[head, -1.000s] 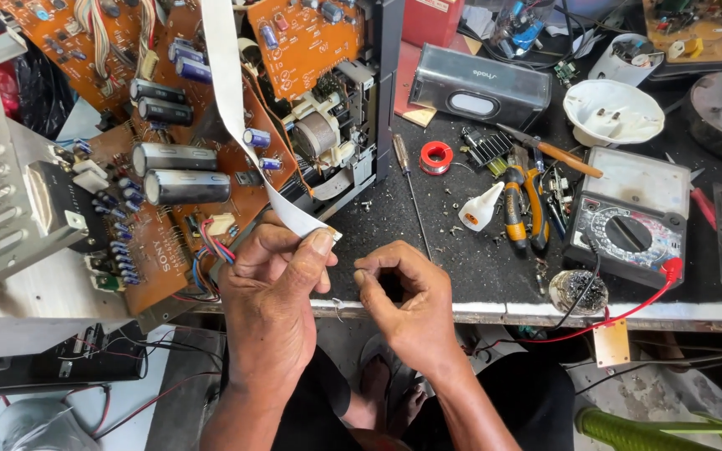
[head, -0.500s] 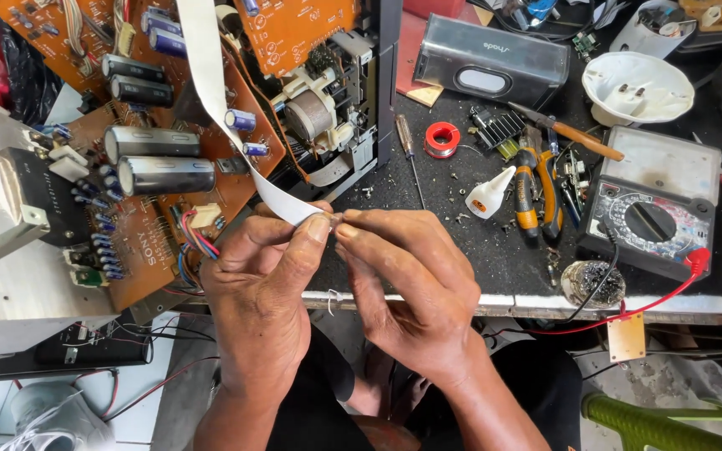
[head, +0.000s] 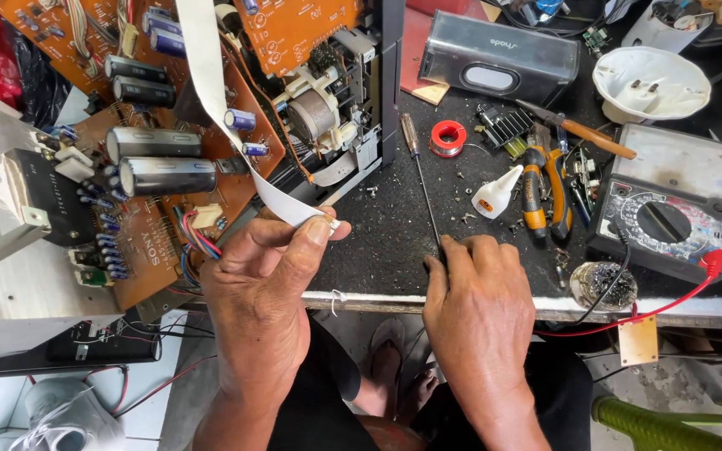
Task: The person holds a white ribbon cable and uses a soldering iron to apply heat to the connector end. They then apply a small amount of glue from a white bottle to the same area.
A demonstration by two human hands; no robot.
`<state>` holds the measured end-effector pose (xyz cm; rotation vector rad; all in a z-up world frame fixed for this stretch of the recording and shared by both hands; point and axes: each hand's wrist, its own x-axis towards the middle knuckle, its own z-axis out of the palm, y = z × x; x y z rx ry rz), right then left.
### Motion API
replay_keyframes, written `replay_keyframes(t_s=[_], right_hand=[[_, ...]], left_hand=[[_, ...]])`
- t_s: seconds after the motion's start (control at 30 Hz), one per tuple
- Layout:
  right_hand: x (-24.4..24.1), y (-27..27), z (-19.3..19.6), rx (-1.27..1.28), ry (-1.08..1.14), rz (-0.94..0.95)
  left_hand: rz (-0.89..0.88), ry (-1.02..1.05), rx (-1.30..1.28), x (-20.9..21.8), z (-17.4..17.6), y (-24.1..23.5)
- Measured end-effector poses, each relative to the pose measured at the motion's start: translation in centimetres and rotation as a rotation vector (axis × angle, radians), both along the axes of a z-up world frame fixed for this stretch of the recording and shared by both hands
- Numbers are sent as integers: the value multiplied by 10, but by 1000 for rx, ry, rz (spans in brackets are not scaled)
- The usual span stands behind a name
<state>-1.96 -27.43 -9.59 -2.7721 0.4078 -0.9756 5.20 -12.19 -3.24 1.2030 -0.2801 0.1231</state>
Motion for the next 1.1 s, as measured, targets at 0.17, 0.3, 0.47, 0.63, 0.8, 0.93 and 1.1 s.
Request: replay_keyframes(t_s=[0.17, 0.3, 0.47, 0.63, 0.8, 0.93, 1.1], right_hand=[[3, -1, -5, -9, 63, -86], [3, -8, -7, 116, 157, -106], [-8, -12, 20, 456, 232, -122], [-22, -4, 42, 797, 217, -106], [-45, 7, 34, 1107, 10, -4], [-59, 12, -1, 1480, -275, 220], [-71, 24, -40, 1802, -430, 811]], left_hand=[[20, 20, 4, -4, 4, -2], [32, 28, 29, -6, 7, -2], [23, -9, 83, -11, 12, 0], [21, -32, 135, -15, 20, 1], [-53, -59, 145, -16, 22, 8], [-124, -18, 43, -16, 30, 9], [-326, 95, -334, -8, 25, -2]])
